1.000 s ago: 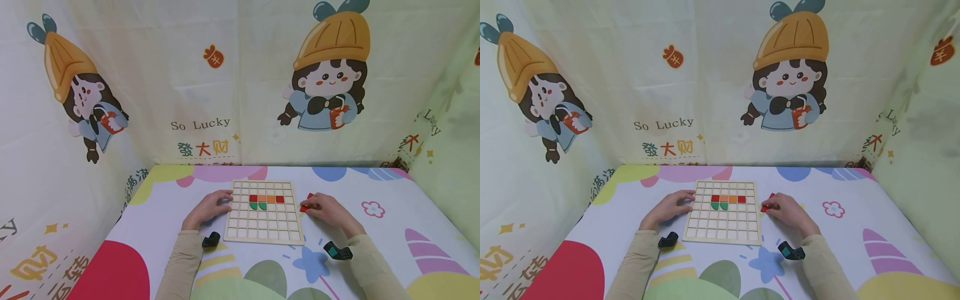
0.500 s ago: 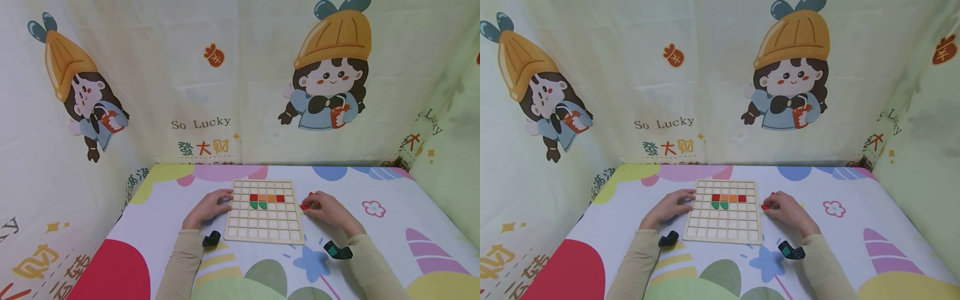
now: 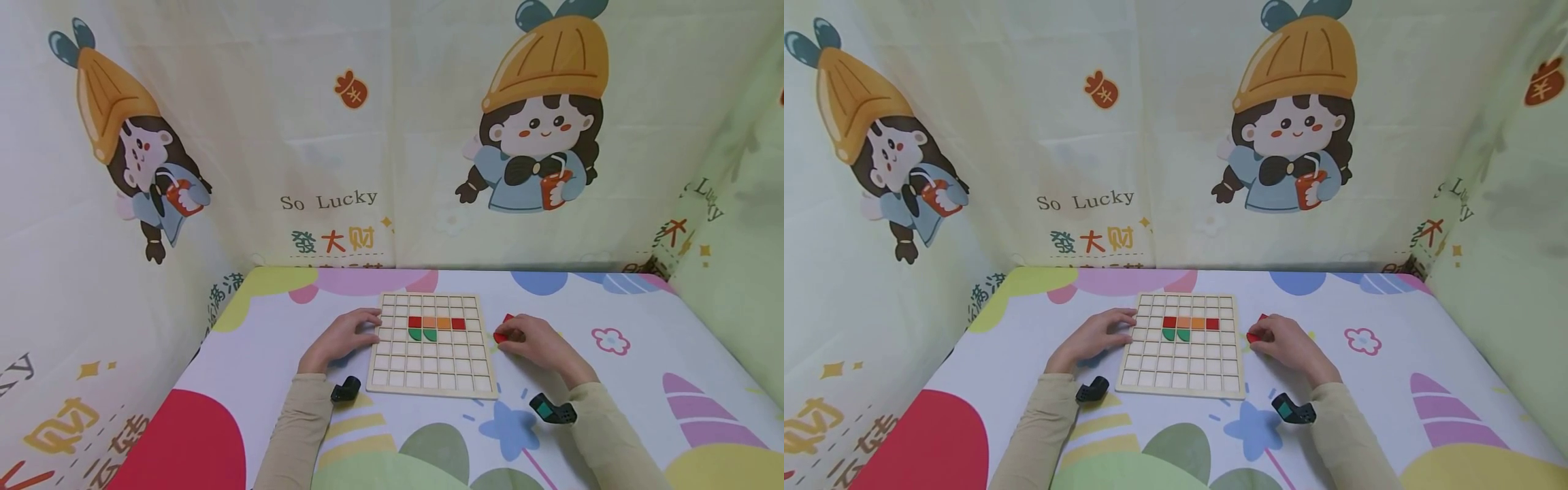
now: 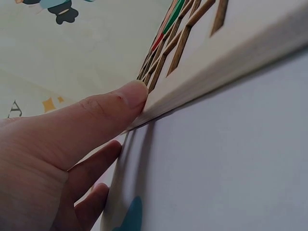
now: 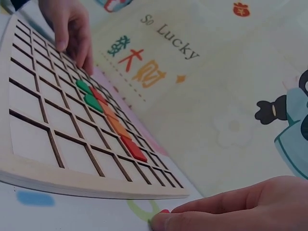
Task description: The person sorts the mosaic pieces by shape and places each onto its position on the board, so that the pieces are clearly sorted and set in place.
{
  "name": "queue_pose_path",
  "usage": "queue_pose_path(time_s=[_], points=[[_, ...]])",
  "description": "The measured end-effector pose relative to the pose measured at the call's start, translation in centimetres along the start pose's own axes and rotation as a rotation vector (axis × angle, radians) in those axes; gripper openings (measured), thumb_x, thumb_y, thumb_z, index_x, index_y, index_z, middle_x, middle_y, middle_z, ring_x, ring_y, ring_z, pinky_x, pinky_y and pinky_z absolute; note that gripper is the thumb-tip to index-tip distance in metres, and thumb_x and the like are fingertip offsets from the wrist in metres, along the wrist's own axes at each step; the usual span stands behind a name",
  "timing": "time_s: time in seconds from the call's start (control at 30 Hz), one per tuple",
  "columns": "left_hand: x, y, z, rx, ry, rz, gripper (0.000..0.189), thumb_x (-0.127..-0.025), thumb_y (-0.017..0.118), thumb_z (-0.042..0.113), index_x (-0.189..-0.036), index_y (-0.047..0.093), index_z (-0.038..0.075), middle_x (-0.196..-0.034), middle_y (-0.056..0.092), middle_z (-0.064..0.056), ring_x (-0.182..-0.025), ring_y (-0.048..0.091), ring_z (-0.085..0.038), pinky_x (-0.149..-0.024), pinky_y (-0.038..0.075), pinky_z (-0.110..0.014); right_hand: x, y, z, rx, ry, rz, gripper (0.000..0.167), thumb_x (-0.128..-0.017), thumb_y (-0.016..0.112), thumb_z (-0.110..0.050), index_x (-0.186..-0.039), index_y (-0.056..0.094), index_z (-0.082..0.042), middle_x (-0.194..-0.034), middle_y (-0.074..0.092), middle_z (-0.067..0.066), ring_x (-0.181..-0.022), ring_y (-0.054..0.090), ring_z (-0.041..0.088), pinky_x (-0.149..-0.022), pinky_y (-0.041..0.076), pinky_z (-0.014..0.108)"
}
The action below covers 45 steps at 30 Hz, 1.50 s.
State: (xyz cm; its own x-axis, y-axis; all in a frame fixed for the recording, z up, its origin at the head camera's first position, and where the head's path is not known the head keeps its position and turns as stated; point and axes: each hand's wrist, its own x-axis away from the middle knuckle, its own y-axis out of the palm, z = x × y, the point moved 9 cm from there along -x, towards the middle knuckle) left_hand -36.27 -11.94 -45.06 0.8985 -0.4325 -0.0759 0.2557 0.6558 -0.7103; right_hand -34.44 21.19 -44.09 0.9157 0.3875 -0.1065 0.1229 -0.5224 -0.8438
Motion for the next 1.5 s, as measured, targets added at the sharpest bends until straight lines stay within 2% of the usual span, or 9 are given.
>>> queue_pose_path(time_s=[0.23,0.53,0.8,0.97,1.23,1.37,1.5], points=[[-0.1,0.1,-0.2,-0.008,-0.005,0.000,0.029,-0.087,0.075,0.017,-0.114,0.069,0.009,-0.141,0.054,-0.002,-0.137,0.042,-0.025,-0.114,0.034,-0.042,0.2,-0.1,-0.3,-0.009,-0.033,0.007,0.027,-0.083,0.078,-0.015,-0.107,0.073,-0.004,-0.090,0.063,-0.002,-0.078,0.052,0.012,-0.069,0.050,0.026],[0.0,0.0,0.0,-0.008,-0.002,-0.002,0.030,-0.087,0.075,0.019,-0.115,0.069,0.009,-0.141,0.054,-0.002,-0.137,0.042,-0.024,-0.114,0.033,-0.042,0.2,-0.2,-0.6,0.000,-0.065,0.001,0.025,-0.084,0.077,-0.013,-0.107,0.073,-0.005,-0.092,0.066,-0.003,-0.080,0.056,0.011,-0.074,0.054,0.032],[-0.2,0.1,-0.2,-0.019,-0.004,-0.002,0.029,-0.087,0.075,0.018,-0.114,0.069,0.011,-0.141,0.054,-0.001,-0.137,0.042,-0.023,-0.114,0.034,-0.041,0.3,-0.5,-0.6,-0.011,-0.041,0.027,0.026,-0.086,0.076,-0.013,-0.110,0.072,-0.005,-0.092,0.062,-0.002,-0.082,0.057,0.013,-0.075,0.054,0.030],[-0.2,0.0,-0.2,-0.018,-0.009,0.001,0.029,-0.087,0.075,0.018,-0.114,0.069,0.010,-0.141,0.054,-0.001,-0.136,0.042,-0.023,-0.114,0.034,-0.041,0.0,-1.3,-1.4,0.001,-0.044,0.110,0.024,-0.086,0.076,-0.012,-0.109,0.073,-0.006,-0.094,0.063,0.000,-0.082,0.056,0.015,-0.073,0.054,0.031],[-0.2,0.0,-0.2,-0.024,-0.003,0.004,0.029,-0.087,0.075,0.017,-0.115,0.069,0.009,-0.141,0.054,-0.001,-0.137,0.042,-0.023,-0.114,0.033,-0.041,-0.2,-3.0,-4.0,-0.023,-0.063,0.270,0.028,-0.086,0.075,-0.008,-0.113,0.071,-0.001,-0.101,0.065,0.011,-0.081,0.064,0.020,-0.074,0.058,0.036],[-0.2,0.0,-0.2,-0.017,-0.013,-0.003,0.030,-0.087,0.075,0.017,-0.116,0.068,0.009,-0.142,0.054,-0.001,-0.138,0.041,-0.021,-0.115,0.032,-0.038,-0.1,-3.1,-4.8,-0.044,-0.076,0.296,0.028,-0.085,0.076,-0.007,-0.112,0.071,-0.001,-0.101,0.064,0.011,-0.080,0.066,0.020,-0.073,0.060,0.037],[-0.2,0.0,-0.1,-0.017,-0.010,-0.006,0.031,-0.087,0.075,0.017,-0.116,0.068,0.009,-0.142,0.054,-0.001,-0.137,0.041,-0.023,-0.115,0.033,-0.040,-0.1,-2.9,-5.4,-0.068,-0.103,0.275,0.028,-0.084,0.076,-0.005,-0.111,0.071,-0.001,-0.100,0.064,0.010,-0.079,0.065,0.019,-0.072,0.060,0.035]])
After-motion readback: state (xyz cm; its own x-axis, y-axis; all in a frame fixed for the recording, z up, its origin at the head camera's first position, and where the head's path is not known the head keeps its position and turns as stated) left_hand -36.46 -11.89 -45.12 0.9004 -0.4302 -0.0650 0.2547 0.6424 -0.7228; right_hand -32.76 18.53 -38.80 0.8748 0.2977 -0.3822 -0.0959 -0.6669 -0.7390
